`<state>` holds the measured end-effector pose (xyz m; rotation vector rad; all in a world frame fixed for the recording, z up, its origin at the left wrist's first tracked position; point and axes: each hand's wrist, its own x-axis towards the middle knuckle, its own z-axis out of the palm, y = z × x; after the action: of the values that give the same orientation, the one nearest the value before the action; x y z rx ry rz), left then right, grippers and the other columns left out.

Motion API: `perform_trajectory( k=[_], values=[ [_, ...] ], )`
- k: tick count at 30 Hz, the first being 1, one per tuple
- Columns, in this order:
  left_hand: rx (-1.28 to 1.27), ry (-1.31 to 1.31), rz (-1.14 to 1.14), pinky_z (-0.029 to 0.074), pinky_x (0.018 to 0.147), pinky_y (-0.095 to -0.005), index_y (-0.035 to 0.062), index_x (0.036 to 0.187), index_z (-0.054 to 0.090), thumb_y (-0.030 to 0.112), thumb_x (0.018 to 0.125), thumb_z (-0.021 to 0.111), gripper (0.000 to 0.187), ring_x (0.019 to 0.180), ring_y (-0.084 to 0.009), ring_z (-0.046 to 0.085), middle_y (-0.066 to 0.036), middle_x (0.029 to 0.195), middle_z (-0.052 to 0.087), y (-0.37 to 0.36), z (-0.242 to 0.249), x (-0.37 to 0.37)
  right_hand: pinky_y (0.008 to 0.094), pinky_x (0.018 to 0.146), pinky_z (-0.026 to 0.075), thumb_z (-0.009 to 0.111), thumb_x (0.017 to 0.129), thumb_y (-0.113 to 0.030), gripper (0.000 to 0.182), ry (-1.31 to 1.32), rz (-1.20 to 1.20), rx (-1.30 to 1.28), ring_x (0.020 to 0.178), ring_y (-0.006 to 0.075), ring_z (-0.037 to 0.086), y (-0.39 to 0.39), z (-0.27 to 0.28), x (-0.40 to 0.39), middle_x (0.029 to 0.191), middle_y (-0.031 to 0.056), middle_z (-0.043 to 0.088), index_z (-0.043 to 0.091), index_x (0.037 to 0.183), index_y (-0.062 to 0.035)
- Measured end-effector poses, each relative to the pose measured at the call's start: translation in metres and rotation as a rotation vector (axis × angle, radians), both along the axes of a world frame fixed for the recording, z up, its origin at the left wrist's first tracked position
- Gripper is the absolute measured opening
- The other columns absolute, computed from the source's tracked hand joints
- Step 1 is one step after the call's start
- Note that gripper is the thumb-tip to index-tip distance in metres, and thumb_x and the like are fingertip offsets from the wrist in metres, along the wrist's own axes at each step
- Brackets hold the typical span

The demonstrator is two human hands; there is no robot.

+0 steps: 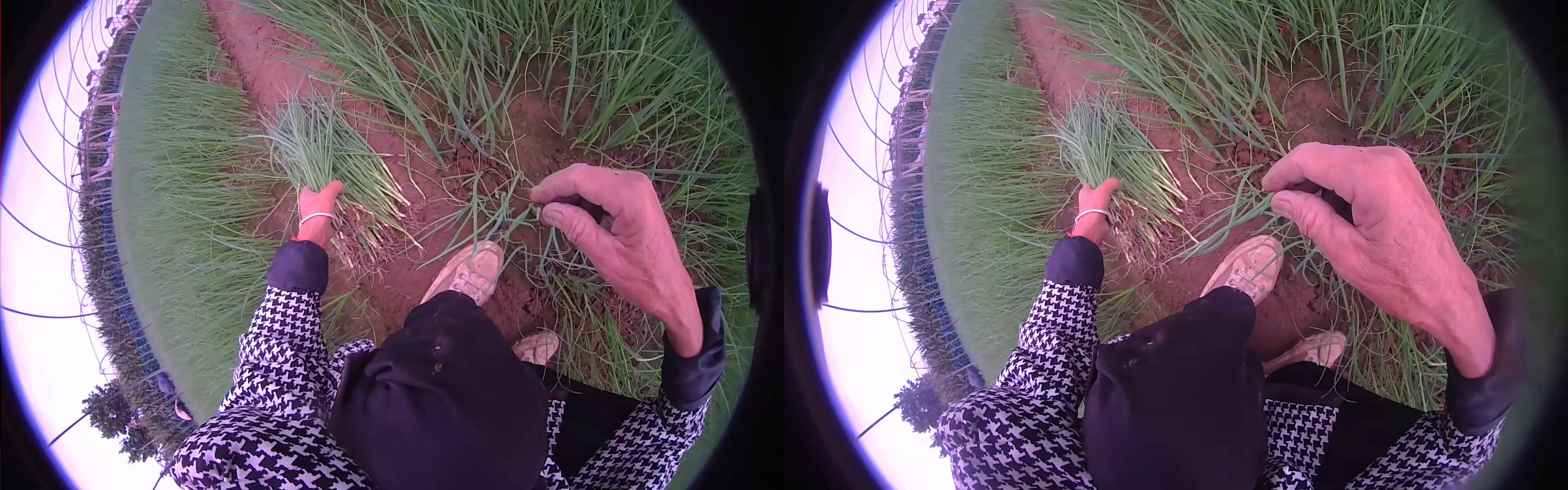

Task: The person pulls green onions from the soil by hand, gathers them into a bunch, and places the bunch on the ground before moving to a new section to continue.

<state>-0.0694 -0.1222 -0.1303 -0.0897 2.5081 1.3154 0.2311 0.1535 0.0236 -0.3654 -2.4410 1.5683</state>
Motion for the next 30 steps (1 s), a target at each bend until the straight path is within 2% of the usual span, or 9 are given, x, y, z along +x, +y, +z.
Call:
perform_trajectory(
  k=[5, 6, 8, 12, 15, 16, 20, 25, 30],
  values=[
    [0.068, 0.011, -0.048, 0.047, 0.074, -0.0324, -0.0075, 0.101, 0.050, 0.013, 0.067, 0.070, 0.045, 0.080, -0.0210, 0.059, -0.014, 0.092, 0.060, -0.038, -0.008, 0.014, 0.0321, 0.054, 0.041, 0.054, 0.081, -0.009, 0.018, 0.030, 0.257, -0.116, 0.059, 0.0203, 0.054, -0.040, 0.022, -0.067, 0.069, 0.0149, 0.055, 0.057, 0.094, 0.0034],
    [-0.189, 0.133, -0.094, 0.046, 0.077, -0.0324, -0.0083, 0.104, 0.049, 0.023, 0.068, 0.073, 0.054, 0.085, -0.0209, 0.058, -0.015, 0.097, 0.059, -0.039, 0.003, 0.020, 0.0384, 0.057, 0.042, 0.052, 0.082, -0.010, 0.019, 0.101, 0.281, -0.074, 0.061, 0.0306, 0.055, -0.057, 0.009, -0.087, 0.069, 0.0192, 0.055, 0.057, 0.093, 0.0037],
    [-0.173, 0.213, -0.074, 0.045, 0.079, -0.0314, -0.0088, 0.106, 0.048, 0.031, 0.069, 0.074, 0.060, 0.089, -0.0211, 0.057, -0.016, 0.100, 0.058, -0.056, -0.009, 0.009, 0.0445, 0.065, 0.043, 0.051, 0.082, -0.014, 0.023, 0.134, 0.335, 0.022, 0.070, 0.0379, 0.055, -0.090, -0.037, -0.140, 0.074, 0.0226, 0.057, 0.056, 0.092, 0.0062],
    [-0.188, 0.225, 0.049, 0.038, 0.091, -0.0350, -0.0114, 0.121, 0.039, 0.052, 0.069, 0.068, 0.087, 0.106, -0.0277, 0.050, -0.023, 0.115, 0.049, -0.085, -0.018, -0.006, 0.0421, 0.080, 0.044, 0.056, 0.081, -0.027, 0.039, -0.265, 0.599, 0.268, 0.090, 0.0373, 0.055, -0.120, -0.078, -0.221, 0.092, 0.0251, 0.057, 0.055, 0.097, 0.0085],
    [0.005, -0.041, 0.204, 0.032, 0.098, -0.0374, -0.0115, 0.131, 0.026, 0.060, 0.069, 0.064, 0.102, 0.118, -0.0315, 0.041, -0.026, 0.129, 0.038, -0.096, -0.048, -0.016, 0.0419, 0.086, 0.042, 0.059, 0.080, -0.037, 0.053, -0.443, 0.187, 0.314, 0.105, 0.0369, 0.050, -0.143, -0.130, -0.247, 0.110, 0.0258, 0.052, 0.052, 0.107, 0.0080],
    [0.017, -0.054, 0.242, 0.032, 0.098, -0.0372, -0.0115, 0.131, 0.025, 0.060, 0.069, 0.064, 0.103, 0.118, -0.0312, 0.041, -0.026, 0.130, 0.037, -0.090, -0.050, -0.011, 0.0466, 0.097, 0.032, 0.067, 0.070, -0.049, 0.080, -0.571, 0.159, 0.283, 0.124, 0.0420, 0.029, -0.145, -0.149, -0.257, 0.131, 0.0251, 0.034, 0.043, 0.123, 0.0058],
    [0.319, -0.314, 0.162, 0.034, 0.096, -0.0365, -0.0076, 0.130, 0.031, 0.056, 0.076, 0.059, 0.089, 0.117, -0.0261, 0.043, -0.019, 0.128, 0.042, -0.079, -0.067, -0.009, 0.0505, 0.100, 0.025, 0.066, 0.070, -0.050, 0.094, -0.468, -0.027, 0.282, 0.125, 0.0457, 0.024, -0.186, -0.179, -0.227, 0.134, 0.0310, 0.025, 0.024, 0.132, 0.0068],
    [0.419, -0.514, 0.015, 0.039, 0.092, -0.0379, 0.0052, 0.126, 0.044, 0.053, 0.082, 0.053, 0.065, 0.108, -0.0232, 0.050, -0.009, 0.122, 0.052, -0.046, -0.013, 0.026, 0.0463, 0.090, 0.038, 0.067, 0.074, -0.034, 0.077, -0.401, 0.090, 0.060, 0.113, 0.0429, 0.041, -0.199, -0.158, -0.192, 0.121, 0.0290, 0.038, 0.029, 0.127, 0.0068],
    [0.259, -0.585, 0.052, 0.036, 0.095, -0.0401, 0.0048, 0.132, 0.035, 0.062, 0.075, 0.055, 0.083, 0.114, -0.0253, 0.046, -0.012, 0.128, 0.045, -0.054, -0.004, 0.012, 0.0438, 0.078, 0.046, 0.061, 0.078, -0.038, 0.059, -0.393, -0.138, 0.104, 0.097, 0.0381, 0.054, -0.140, -0.168, -0.199, 0.106, 0.0237, 0.050, 0.041, 0.114, 0.0053]
  ],
)
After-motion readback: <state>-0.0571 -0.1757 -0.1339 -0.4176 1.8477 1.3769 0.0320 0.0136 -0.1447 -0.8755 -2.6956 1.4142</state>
